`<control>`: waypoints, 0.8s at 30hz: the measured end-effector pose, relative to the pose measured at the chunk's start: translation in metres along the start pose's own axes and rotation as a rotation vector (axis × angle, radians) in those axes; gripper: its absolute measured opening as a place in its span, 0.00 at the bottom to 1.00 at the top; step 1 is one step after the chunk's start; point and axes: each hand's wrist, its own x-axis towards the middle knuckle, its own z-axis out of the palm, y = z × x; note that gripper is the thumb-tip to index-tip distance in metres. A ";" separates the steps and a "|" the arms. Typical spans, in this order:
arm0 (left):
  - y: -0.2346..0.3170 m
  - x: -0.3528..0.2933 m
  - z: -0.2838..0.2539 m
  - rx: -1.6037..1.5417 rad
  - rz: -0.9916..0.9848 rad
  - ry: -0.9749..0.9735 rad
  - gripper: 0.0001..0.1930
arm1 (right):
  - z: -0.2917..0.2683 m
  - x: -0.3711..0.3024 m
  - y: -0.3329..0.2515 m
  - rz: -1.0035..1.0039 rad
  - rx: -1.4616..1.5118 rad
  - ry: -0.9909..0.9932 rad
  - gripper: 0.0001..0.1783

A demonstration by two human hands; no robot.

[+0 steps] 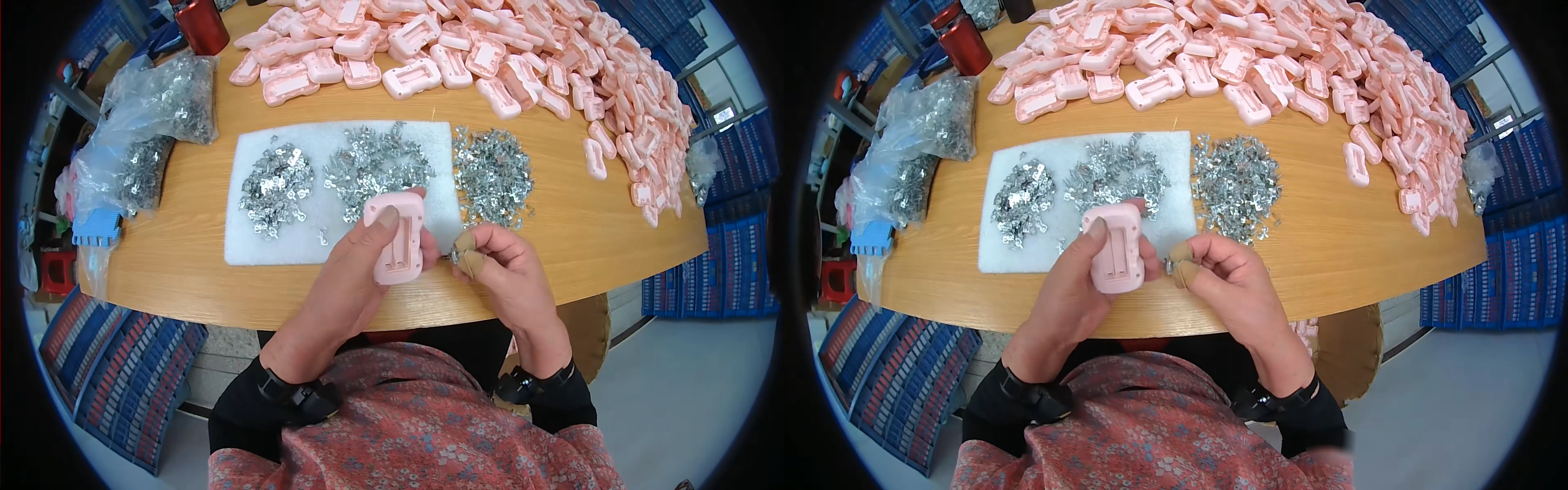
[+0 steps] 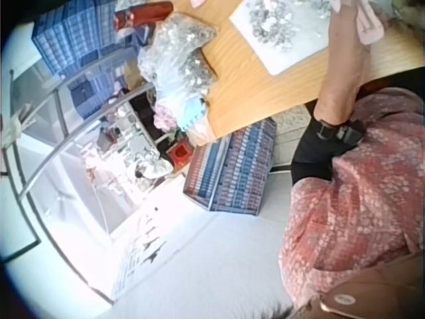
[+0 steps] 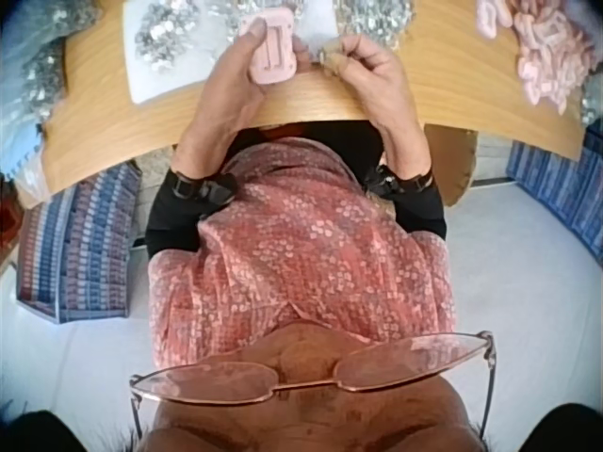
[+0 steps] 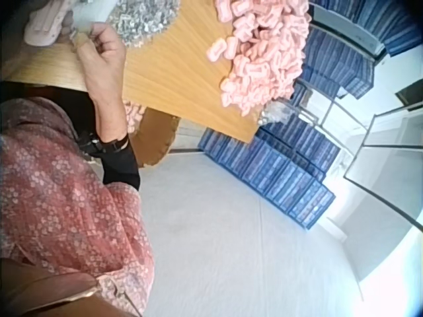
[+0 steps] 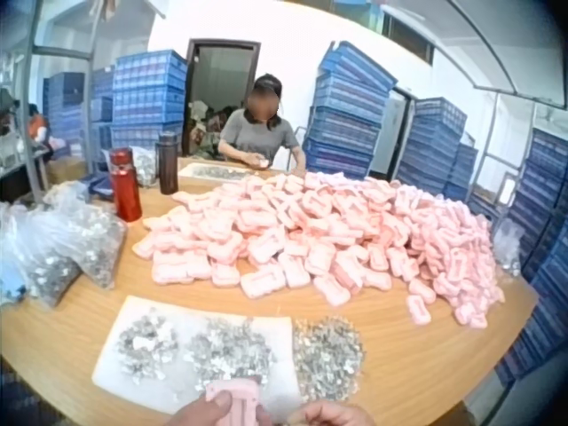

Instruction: The person sits at a table and assembles pink plastic components by inserting small metal pieces into them. They pick up a pink plastic piece, insert a metal component, and place the finished unit into a cardboard box. The process is repeated continuously throughout the clip.

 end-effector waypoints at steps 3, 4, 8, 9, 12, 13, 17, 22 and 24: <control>0.005 0.003 0.015 0.070 0.147 0.007 0.33 | 0.013 -0.005 -0.002 0.076 0.104 -0.019 0.06; 0.006 0.004 0.018 0.082 0.192 0.012 0.35 | 0.020 -0.004 -0.003 0.103 0.153 -0.031 0.06; 0.000 0.001 0.019 0.166 0.216 -0.005 0.37 | 0.020 -0.002 -0.003 0.158 0.317 -0.165 0.05; -0.004 -0.002 0.011 0.182 0.233 -0.037 0.37 | 0.014 0.001 0.000 0.116 0.292 -0.199 0.05; 0.003 -0.007 -0.007 0.042 0.119 -0.151 0.35 | -0.008 0.006 0.005 0.031 0.193 -0.261 0.05; 0.007 -0.008 -0.012 -0.036 0.053 -0.191 0.34 | -0.012 0.006 0.001 0.030 0.148 -0.259 0.05; 0.022 -0.015 -0.012 0.008 -0.199 -0.181 0.29 | -0.026 0.006 -0.014 0.092 0.002 -0.299 0.06; 0.028 -0.016 -0.002 0.185 -0.359 -0.221 0.27 | -0.043 0.008 -0.026 0.123 -0.108 -0.397 0.07; 0.028 -0.017 0.001 0.295 -0.457 -0.297 0.27 | -0.045 0.009 -0.029 0.130 -0.147 -0.424 0.08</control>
